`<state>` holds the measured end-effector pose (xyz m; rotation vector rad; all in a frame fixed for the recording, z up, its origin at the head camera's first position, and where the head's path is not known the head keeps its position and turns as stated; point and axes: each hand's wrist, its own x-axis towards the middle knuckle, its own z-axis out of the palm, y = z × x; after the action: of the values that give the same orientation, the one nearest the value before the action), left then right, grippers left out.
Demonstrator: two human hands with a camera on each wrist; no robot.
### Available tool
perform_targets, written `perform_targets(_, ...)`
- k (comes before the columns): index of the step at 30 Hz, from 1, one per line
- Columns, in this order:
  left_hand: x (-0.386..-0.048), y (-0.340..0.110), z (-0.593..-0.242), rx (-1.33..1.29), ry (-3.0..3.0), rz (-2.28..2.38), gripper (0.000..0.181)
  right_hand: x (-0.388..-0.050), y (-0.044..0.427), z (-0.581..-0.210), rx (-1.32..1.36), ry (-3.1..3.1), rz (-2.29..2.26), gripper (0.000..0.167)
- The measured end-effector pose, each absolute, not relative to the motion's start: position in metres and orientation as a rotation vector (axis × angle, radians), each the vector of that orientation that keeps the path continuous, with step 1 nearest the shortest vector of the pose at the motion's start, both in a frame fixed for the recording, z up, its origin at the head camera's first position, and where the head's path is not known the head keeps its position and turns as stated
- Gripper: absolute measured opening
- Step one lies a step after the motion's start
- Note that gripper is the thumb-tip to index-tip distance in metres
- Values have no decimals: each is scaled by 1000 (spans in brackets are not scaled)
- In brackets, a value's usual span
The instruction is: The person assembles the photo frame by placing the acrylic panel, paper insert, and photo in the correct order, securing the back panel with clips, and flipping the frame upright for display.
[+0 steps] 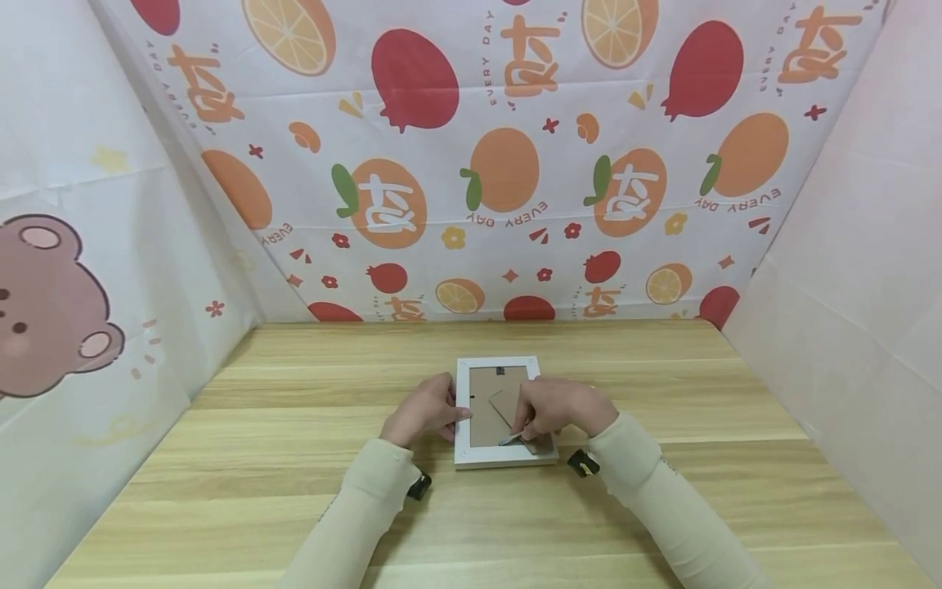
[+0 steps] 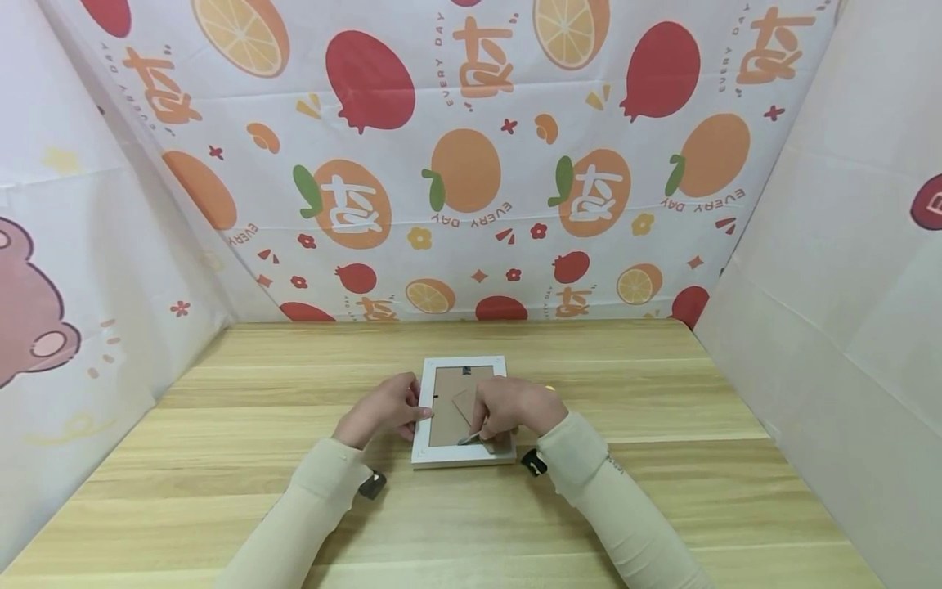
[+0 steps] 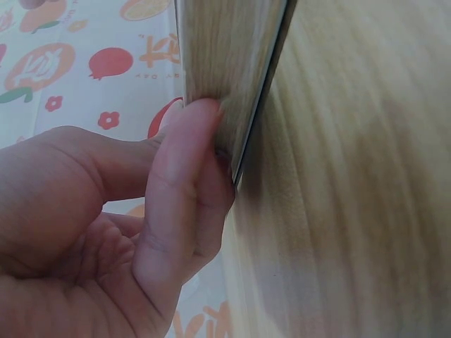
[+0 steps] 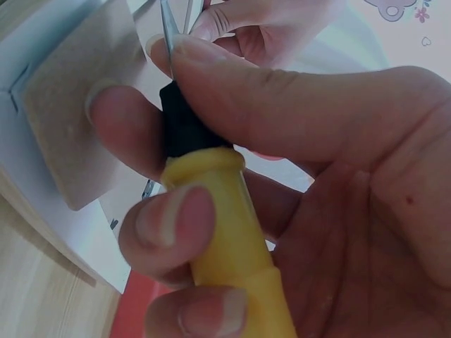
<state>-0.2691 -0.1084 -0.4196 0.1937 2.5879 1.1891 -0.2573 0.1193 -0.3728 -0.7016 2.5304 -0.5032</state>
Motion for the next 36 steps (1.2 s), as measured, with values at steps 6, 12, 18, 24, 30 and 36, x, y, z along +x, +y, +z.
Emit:
perform_targets(6,-269,-108,-420,186,2582,1194,24,-257,119,-372,-702,2532,-487,15)
perform_targets(12,-268,-108,-419,182,2580,1194,24,-257,118,-371,-704,2536,-485,16)
perform_targets(18,-268,-109,-418,181,2584,1196,24,-256,118,-370,-709,2536,-487,15)
perform_targets(24,-268,-110,-418,183,2590,1192,24,-257,118,-370,-718,2519,-497,15)
perform_targets(30,-268,-109,-419,186,2580,1199,25,-263,130,-369,-801,2478,-505,17)
perform_targets(36,-268,-109,-418,175,2576,1203,26,-270,158,-354,-857,2603,-473,36)
